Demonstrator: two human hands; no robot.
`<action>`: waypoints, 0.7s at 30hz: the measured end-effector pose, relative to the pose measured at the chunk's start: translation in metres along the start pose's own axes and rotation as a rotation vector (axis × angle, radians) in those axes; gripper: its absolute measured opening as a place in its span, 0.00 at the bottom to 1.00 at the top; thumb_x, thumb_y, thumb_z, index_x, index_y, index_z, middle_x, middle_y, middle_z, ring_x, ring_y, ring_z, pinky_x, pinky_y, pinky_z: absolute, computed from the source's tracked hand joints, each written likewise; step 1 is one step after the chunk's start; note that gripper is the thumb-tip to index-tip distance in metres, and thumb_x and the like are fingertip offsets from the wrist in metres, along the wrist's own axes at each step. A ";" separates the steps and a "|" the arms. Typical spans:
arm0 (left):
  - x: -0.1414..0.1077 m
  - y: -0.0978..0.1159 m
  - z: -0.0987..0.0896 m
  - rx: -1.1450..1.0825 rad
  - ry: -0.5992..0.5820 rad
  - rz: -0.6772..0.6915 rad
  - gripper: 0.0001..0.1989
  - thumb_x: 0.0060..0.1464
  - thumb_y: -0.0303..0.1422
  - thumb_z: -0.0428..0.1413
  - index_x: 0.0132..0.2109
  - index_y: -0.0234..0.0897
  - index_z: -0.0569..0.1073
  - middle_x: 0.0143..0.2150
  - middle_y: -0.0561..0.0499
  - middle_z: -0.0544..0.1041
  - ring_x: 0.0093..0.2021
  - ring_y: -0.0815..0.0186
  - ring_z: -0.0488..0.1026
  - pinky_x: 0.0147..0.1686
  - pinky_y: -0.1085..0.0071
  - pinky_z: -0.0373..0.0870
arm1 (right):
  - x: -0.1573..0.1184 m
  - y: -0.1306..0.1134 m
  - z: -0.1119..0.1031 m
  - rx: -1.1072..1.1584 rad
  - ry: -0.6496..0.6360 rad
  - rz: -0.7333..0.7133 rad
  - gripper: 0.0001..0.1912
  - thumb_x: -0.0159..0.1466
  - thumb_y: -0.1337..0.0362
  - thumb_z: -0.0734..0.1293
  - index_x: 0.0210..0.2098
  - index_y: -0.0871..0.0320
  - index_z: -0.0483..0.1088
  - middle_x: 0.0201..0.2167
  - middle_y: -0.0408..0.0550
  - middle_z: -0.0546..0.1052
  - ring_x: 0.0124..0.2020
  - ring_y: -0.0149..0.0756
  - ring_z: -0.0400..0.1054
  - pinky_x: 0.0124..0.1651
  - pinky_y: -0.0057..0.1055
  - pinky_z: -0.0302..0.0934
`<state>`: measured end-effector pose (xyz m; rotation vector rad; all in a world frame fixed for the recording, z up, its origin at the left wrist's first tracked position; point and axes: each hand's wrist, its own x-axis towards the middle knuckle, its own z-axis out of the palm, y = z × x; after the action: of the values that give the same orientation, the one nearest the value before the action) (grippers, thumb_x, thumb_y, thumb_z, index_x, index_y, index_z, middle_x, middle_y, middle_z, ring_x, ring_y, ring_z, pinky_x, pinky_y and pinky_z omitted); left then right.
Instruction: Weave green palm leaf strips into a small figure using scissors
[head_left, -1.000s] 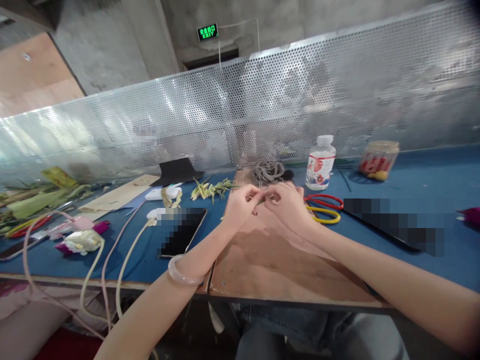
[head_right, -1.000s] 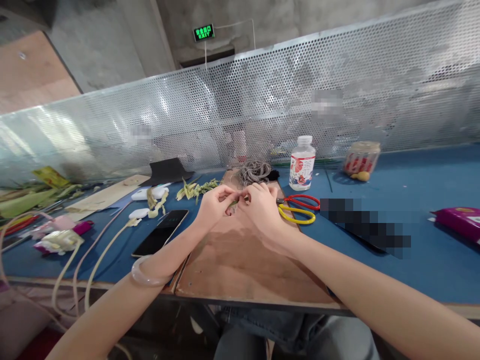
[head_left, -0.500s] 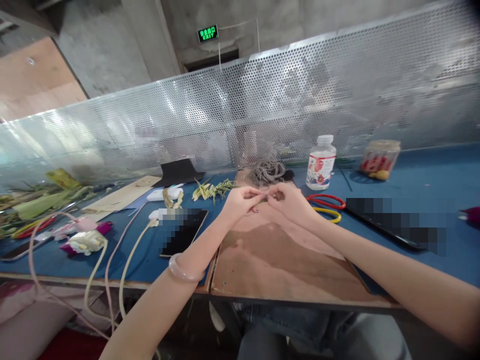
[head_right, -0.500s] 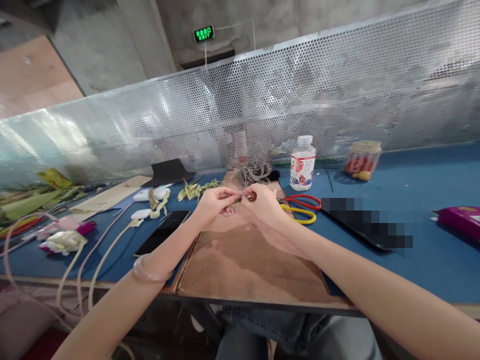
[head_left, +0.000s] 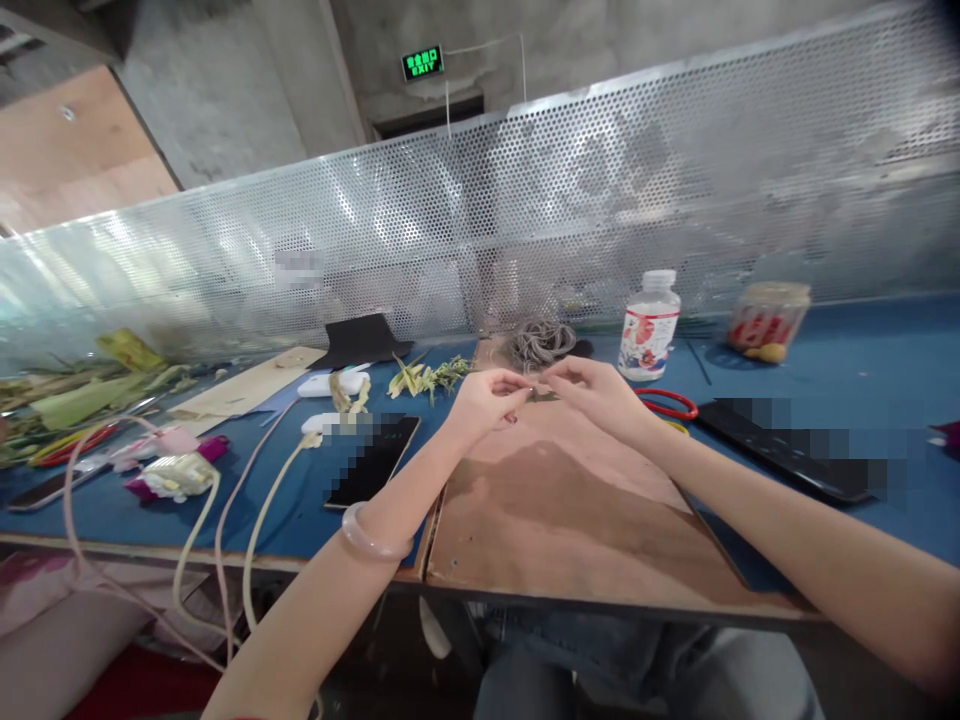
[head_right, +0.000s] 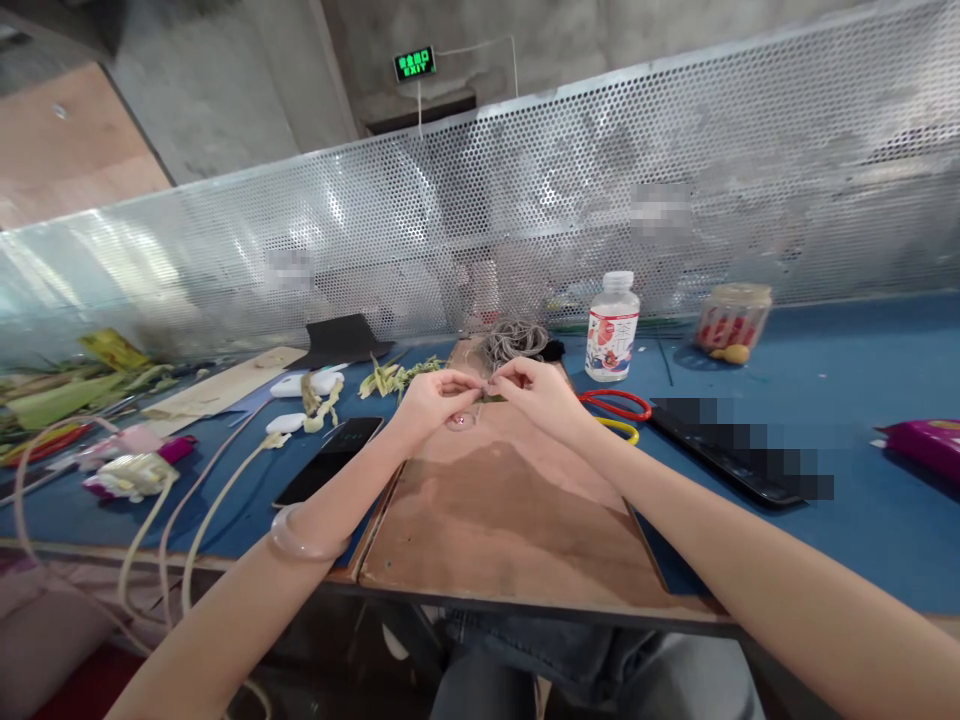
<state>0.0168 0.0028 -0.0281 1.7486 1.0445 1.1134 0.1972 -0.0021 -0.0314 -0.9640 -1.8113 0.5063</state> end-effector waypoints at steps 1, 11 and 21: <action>0.000 0.000 0.000 -0.006 0.004 0.003 0.14 0.45 0.37 0.60 0.37 0.32 0.74 0.31 0.47 0.75 0.19 0.76 0.65 0.17 0.79 0.64 | 0.000 -0.001 -0.001 -0.021 0.007 0.004 0.09 0.58 0.63 0.62 0.32 0.59 0.72 0.28 0.46 0.75 0.28 0.33 0.64 0.32 0.30 0.57; 0.002 -0.007 -0.002 0.000 0.031 0.039 0.12 0.46 0.36 0.59 0.37 0.32 0.73 0.29 0.49 0.76 0.20 0.75 0.67 0.18 0.79 0.66 | 0.002 0.009 0.001 -0.324 -0.037 -0.280 0.08 0.59 0.64 0.64 0.34 0.55 0.75 0.22 0.43 0.67 0.31 0.34 0.59 0.38 0.33 0.51; 0.002 -0.003 -0.001 0.005 0.022 0.036 0.12 0.46 0.36 0.59 0.36 0.32 0.73 0.26 0.50 0.75 0.18 0.76 0.66 0.19 0.78 0.65 | -0.001 0.011 0.008 -0.437 0.083 -0.384 0.05 0.57 0.69 0.62 0.28 0.57 0.70 0.21 0.42 0.66 0.31 0.35 0.60 0.40 0.34 0.46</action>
<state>0.0159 0.0057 -0.0306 1.7689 1.0340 1.1560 0.1946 0.0041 -0.0428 -0.8723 -2.0087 -0.1738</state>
